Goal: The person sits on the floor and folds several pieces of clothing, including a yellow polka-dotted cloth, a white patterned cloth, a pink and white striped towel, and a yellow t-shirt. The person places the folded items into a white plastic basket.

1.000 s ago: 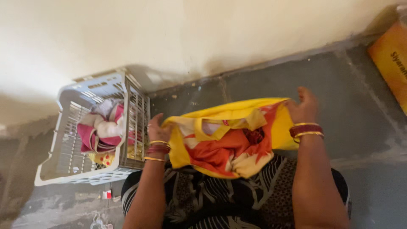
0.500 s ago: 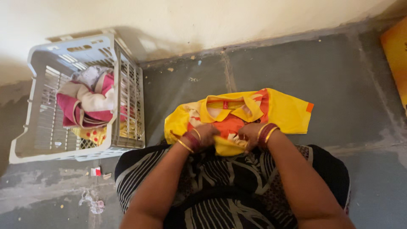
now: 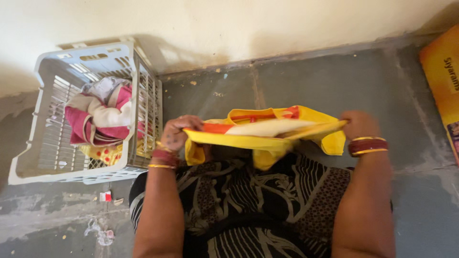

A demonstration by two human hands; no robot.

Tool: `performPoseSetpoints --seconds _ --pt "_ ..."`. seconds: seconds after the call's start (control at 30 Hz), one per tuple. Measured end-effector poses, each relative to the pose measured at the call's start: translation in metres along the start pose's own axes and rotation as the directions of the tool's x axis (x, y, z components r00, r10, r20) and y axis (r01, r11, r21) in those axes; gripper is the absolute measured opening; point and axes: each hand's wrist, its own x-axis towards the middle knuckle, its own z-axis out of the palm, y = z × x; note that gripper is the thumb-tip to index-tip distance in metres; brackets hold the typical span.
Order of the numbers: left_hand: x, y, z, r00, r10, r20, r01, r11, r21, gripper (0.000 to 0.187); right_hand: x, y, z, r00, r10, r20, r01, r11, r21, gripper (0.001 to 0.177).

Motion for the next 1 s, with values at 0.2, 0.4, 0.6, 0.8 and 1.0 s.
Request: performPoseSetpoints --seconds 0.2,0.4,0.6,0.8,1.0 --pt "-0.018 0.012 -0.013 0.591 -0.682 0.432 0.562 0.731 0.386 0.035 -0.011 0.027 -0.010 0.959 0.101 0.266 -0.108 0.994 0.013 0.046" --pt "-0.005 -0.020 0.038 0.760 -0.620 0.195 0.519 0.760 0.391 0.046 0.000 -0.023 0.025 0.976 -0.035 0.213 0.014 0.995 0.099 0.043" --pt "0.006 -0.072 0.109 0.859 -0.408 0.309 0.026 0.637 0.770 0.056 0.014 -0.101 0.102 0.835 -0.446 0.321 0.408 0.895 0.182 0.041" --pt "-0.013 -0.102 0.152 0.392 -0.665 0.636 0.078 0.713 0.697 0.031 0.007 -0.131 0.156 0.589 -0.484 0.647 0.659 0.751 -0.037 0.041" --pt "-0.027 -0.151 0.149 0.558 -0.662 0.499 0.079 0.642 0.763 0.033 -0.017 -0.147 0.180 0.488 -0.298 0.821 0.651 0.750 -0.115 0.035"
